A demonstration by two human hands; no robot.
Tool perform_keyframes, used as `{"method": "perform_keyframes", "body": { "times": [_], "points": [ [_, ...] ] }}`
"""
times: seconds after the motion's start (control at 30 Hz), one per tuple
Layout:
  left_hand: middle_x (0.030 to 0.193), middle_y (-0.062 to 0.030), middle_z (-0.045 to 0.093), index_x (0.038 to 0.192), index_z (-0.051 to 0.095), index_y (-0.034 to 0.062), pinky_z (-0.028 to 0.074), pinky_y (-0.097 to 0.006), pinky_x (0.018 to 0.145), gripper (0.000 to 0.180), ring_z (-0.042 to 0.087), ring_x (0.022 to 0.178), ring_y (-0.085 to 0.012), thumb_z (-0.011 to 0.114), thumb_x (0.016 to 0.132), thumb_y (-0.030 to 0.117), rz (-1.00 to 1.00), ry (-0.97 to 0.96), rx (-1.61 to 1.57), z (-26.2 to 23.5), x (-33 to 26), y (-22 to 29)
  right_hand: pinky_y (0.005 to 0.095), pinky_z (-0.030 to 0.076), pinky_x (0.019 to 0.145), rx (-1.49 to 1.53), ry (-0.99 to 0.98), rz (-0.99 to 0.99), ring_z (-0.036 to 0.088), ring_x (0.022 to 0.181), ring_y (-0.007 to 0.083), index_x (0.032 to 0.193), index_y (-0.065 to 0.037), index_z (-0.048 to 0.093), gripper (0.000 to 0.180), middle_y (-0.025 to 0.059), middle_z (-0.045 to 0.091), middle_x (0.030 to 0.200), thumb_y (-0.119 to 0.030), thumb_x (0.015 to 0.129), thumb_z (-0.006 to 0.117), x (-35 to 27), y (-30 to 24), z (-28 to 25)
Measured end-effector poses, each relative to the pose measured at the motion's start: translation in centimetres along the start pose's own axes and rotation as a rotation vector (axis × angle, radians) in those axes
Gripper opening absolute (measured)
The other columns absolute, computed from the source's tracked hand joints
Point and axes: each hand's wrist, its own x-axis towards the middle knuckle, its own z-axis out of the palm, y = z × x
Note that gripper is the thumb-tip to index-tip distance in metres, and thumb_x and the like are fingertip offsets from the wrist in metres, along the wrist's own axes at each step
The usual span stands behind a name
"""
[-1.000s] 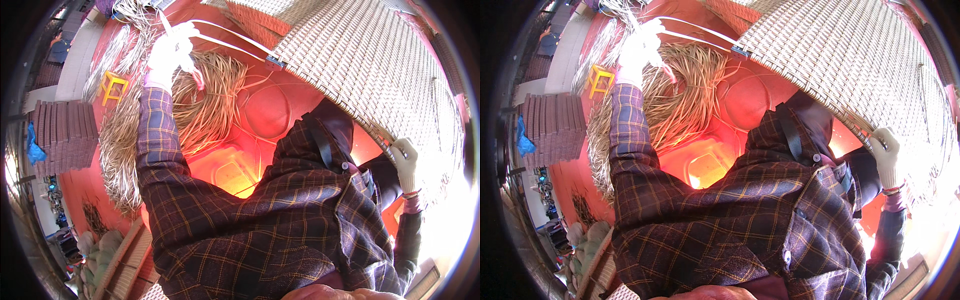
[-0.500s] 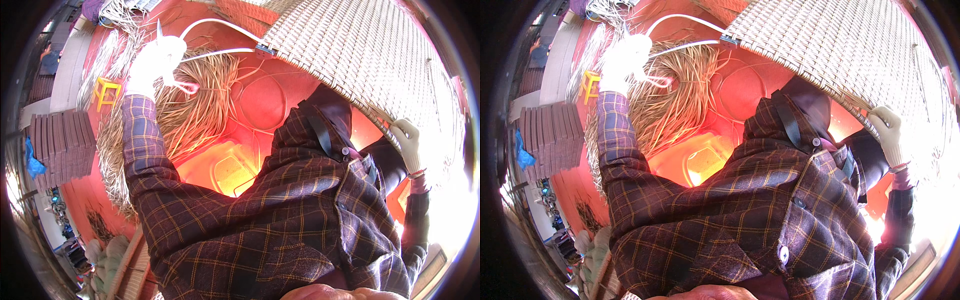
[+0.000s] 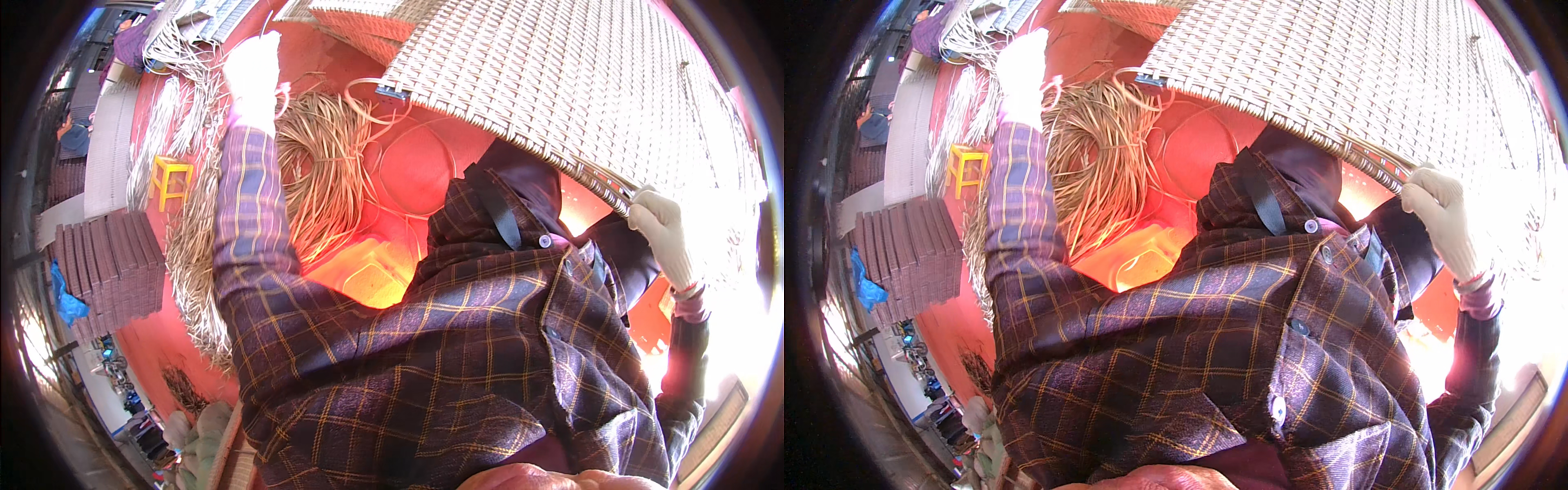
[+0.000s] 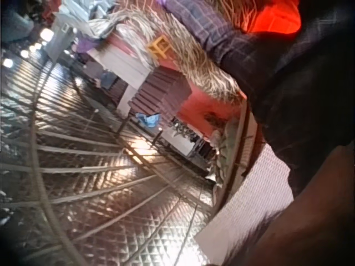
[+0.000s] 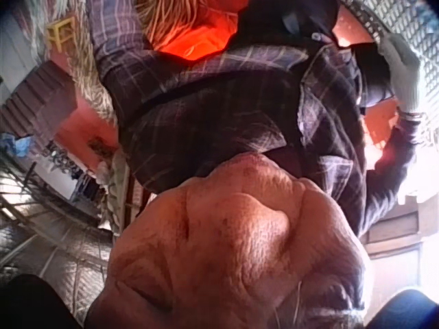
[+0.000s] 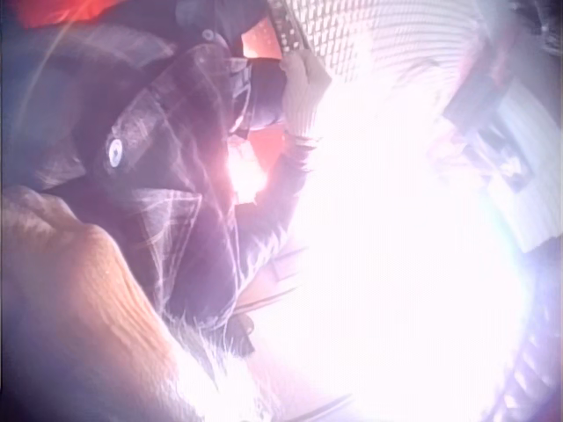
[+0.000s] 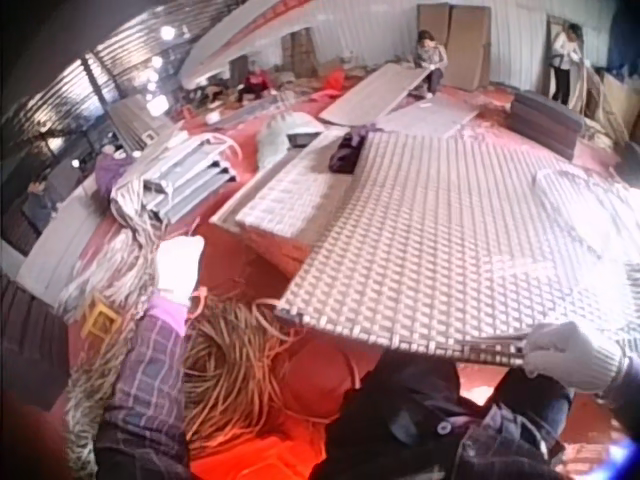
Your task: The person sits on the floor and weaves a large flat mat using thin strips of material. They repeatedly thread strips through the existing weave, pull them tight, and trim excess with a tool.
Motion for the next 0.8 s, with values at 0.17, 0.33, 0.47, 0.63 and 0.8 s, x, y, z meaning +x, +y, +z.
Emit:
{"method": "perform_keyframes", "body": {
  "times": [0.17, 0.33, 0.47, 0.63, 0.8],
  "points": [
    [0.096, -0.0088, 0.076, 0.114, 0.076, -0.0012, 0.054, -0.025, 0.067, 0.023, 0.07, 0.083, -0.0105, 0.066, 0.097, 0.011, -0.188, -0.662, -0.739, -3.0, -8.6, 12.6, 0.0345, 0.044, 0.083, -0.065, -0.045, -0.443, 0.059, 0.094, 0.0209, 0.083, 0.003, 0.06, 0.021, 0.0166, 0.067, 0.115, -0.013, 0.096, 0.059, 2.2, -3.9, 3.1],
    [0.111, -0.0128, 0.068, 0.151, 0.047, 0.0036, 0.049, -0.025, 0.057, 0.048, 0.058, 0.065, -0.0113, 0.053, 0.105, 0.012, -0.985, -0.804, -1.687, 1.1, -12.7, 16.7, 0.0304, 0.042, 0.084, 0.145, -0.221, -0.099, 0.055, 0.089, 0.0164, 0.088, -0.001, 0.056, 0.02, 0.0083, 0.065, 0.099, -0.015, 0.103, 0.053, 3.7, -3.0, 3.5],
    [0.093, -0.005, 0.052, 0.153, 0.038, 0.0157, 0.044, -0.026, 0.051, 0.05, 0.049, 0.061, -0.0118, 0.043, 0.104, 0.008, -0.812, -0.633, -1.989, 5.4, -14.7, 16.8, 0.0342, 0.046, 0.082, -0.244, -0.036, -0.231, 0.056, 0.087, 0.0149, 0.096, -0.001, 0.06, 0.02, 0.0065, 0.062, 0.088, -0.017, 0.106, 0.054, 0.0, 3.8, 1.8],
    [0.085, -0.0022, 0.045, 0.157, 0.035, 0.017, 0.042, -0.03, 0.052, 0.054, 0.045, 0.064, -0.0116, 0.043, 0.104, 0.009, -0.704, -0.498, -2.092, 7.1, -16.4, 16.8, 0.0363, 0.045, 0.113, -0.635, 0.207, 0.165, 0.06, 0.132, 0.0254, 0.144, -0.001, 0.059, 0.038, 0.0144, 0.064, 0.142, -0.016, 0.11, 0.049, -12.0, 16.2, -5.3],
    [0.085, -0.0037, 0.044, 0.154, 0.039, 0.0138, 0.04, -0.03, 0.056, 0.051, 0.044, 0.065, -0.0153, 0.045, 0.103, 0.016, -0.762, -0.46, -2.234, 7.4, -16.5, 18.4, 0.0397, 0.051, 0.078, -0.737, 0.063, 0.68, 0.064, 0.089, 0.0234, 0.119, -0.004, 0.068, 0.043, 0.0047, 0.069, 0.102, -0.043, 0.108, 0.051, -22.4, 25.9, -8.3]
  ]
}}
